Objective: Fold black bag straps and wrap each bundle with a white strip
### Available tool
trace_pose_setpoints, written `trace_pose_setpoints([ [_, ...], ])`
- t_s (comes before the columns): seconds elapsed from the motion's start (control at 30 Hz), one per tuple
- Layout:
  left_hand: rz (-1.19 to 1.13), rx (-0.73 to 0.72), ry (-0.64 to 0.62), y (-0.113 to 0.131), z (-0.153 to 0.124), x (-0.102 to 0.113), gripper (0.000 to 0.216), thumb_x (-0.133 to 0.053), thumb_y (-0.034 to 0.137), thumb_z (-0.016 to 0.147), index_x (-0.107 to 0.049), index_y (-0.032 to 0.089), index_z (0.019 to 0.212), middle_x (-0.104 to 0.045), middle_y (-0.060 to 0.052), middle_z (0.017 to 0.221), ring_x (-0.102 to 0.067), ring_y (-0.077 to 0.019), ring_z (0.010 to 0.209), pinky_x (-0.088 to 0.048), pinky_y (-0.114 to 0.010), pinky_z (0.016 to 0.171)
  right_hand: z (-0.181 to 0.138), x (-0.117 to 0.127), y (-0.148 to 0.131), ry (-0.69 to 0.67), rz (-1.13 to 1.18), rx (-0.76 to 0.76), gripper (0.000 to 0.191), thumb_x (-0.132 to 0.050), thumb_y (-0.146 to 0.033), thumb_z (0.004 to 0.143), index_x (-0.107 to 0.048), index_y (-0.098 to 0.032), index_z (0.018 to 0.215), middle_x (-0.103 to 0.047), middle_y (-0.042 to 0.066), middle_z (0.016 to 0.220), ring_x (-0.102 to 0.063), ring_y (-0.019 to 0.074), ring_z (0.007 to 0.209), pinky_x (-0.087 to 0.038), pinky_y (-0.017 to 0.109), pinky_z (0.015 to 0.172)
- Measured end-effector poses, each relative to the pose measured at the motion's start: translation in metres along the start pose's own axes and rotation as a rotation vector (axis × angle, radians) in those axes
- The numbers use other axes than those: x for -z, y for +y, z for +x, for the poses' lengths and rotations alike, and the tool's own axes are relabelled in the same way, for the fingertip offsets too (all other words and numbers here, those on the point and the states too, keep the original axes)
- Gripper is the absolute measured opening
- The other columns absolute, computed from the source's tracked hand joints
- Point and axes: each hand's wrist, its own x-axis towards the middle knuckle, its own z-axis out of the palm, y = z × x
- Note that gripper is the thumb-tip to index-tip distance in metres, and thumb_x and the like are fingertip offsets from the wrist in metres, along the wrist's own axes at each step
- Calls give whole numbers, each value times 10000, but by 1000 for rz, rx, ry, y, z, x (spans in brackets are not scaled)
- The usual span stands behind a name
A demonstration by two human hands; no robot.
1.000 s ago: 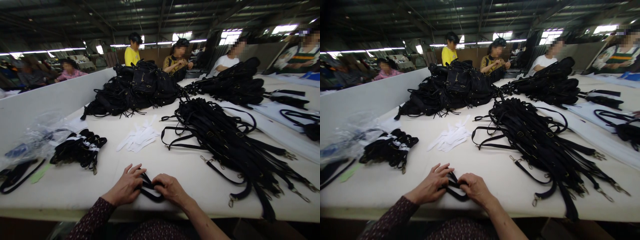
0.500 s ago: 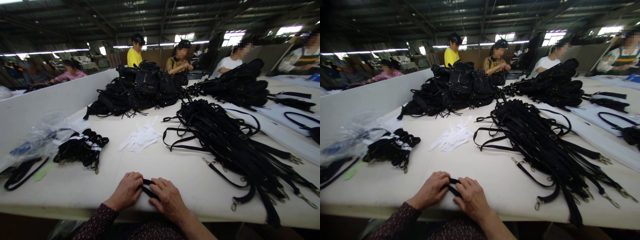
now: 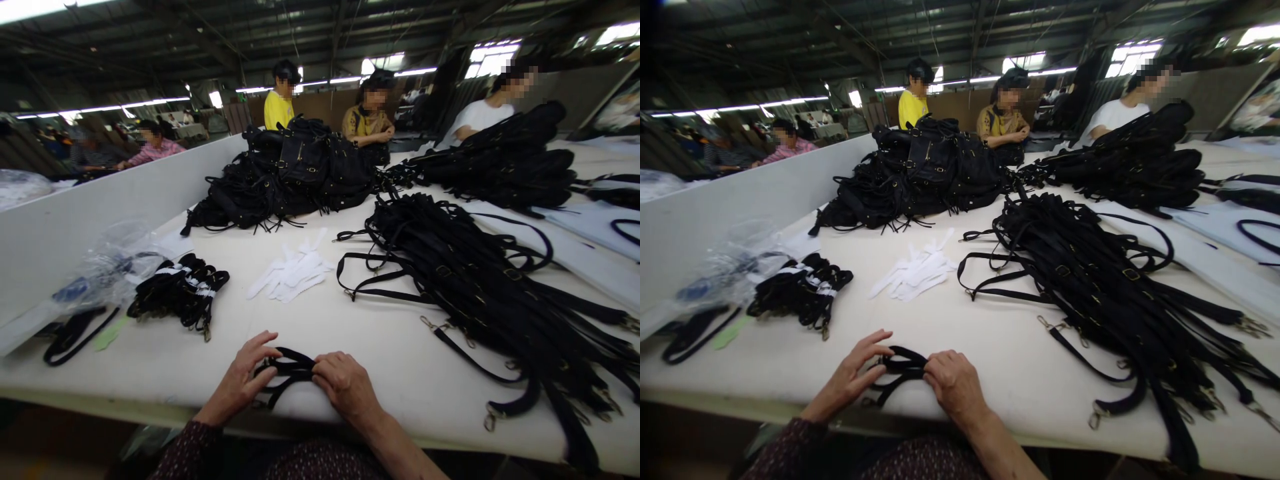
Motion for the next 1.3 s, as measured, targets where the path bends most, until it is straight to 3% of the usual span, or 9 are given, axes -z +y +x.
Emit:
trace_pose_setpoints([
  [0.1,108,-59,-52,5,-4,-8,279,-585,312,873,-630,305,1149,-442,-48,1531,-285,-300,1470,-299,-581,1189,-1,-4,3,30,0,21,40,-623,-207,896,-624,-246,899,-724,-22,968,-598,188,884,-391,315,788],
  [0.2,136,-68,-26,1,-3,-9,283,-557,300,885,-633,309,1157,-441,-39,1535,-283,-294,1473,-296,-564,1194,-1,-6,5,59,2,44,47,-639,-200,884,-626,-245,890,-725,-22,954,-600,187,870,-384,314,777],
  [0.37,25,114,23,-18,6,2,419,-554,358,882,-553,267,1291,-574,-85,1413,-499,-263,1332,-381,-498,1155,-1,-5,4,95,4,61,60,-653,-192,874,-620,-242,874,-723,-23,932,-600,179,853,-387,311,770],
  [0.6,146,68,-103,-13,32,5,340,-604,300,826,-642,263,1162,-707,-49,1193,-608,-245,1136,-431,-438,1053,-1,-4,5,50,4,52,58,-638,-194,886,-616,-244,904,-722,-14,1001,-603,193,893,-409,321,786],
  [0.73,165,97,-159,-7,48,11,357,-599,327,821,-646,245,1165,-722,-58,1124,-623,-236,1062,-458,-393,990,-1,-2,6,26,17,58,49,-615,-199,901,-619,-245,918,-715,-6,1055,-610,199,941,-432,331,817],
  [0.87,165,95,-187,-5,54,16,256,-624,319,782,-696,262,1021,-732,-28,1025,-627,-228,1001,-474,-358,928,-1,3,6,11,66,35,53,-595,-198,907,-616,-247,909,-711,-6,1072,-623,194,975,-455,328,829],
  [1.03,172,93,-180,1,52,18,167,-611,248,750,-684,246,900,-720,-14,941,-623,-208,917,-477,-332,848,-2,3,8,68,101,-37,52,-557,-193,909,-595,-229,907,-696,28,1057,-628,191,972,-474,323,852],
  [1.3,237,35,-90,9,23,3,209,-487,187,832,-607,245,992,-686,-35,1024,-597,-229,1022,-408,-451,992,0,-2,7,128,71,-92,56,-573,-174,872,-584,-227,887,-670,14,883,-613,182,844,-451,289,747],
])
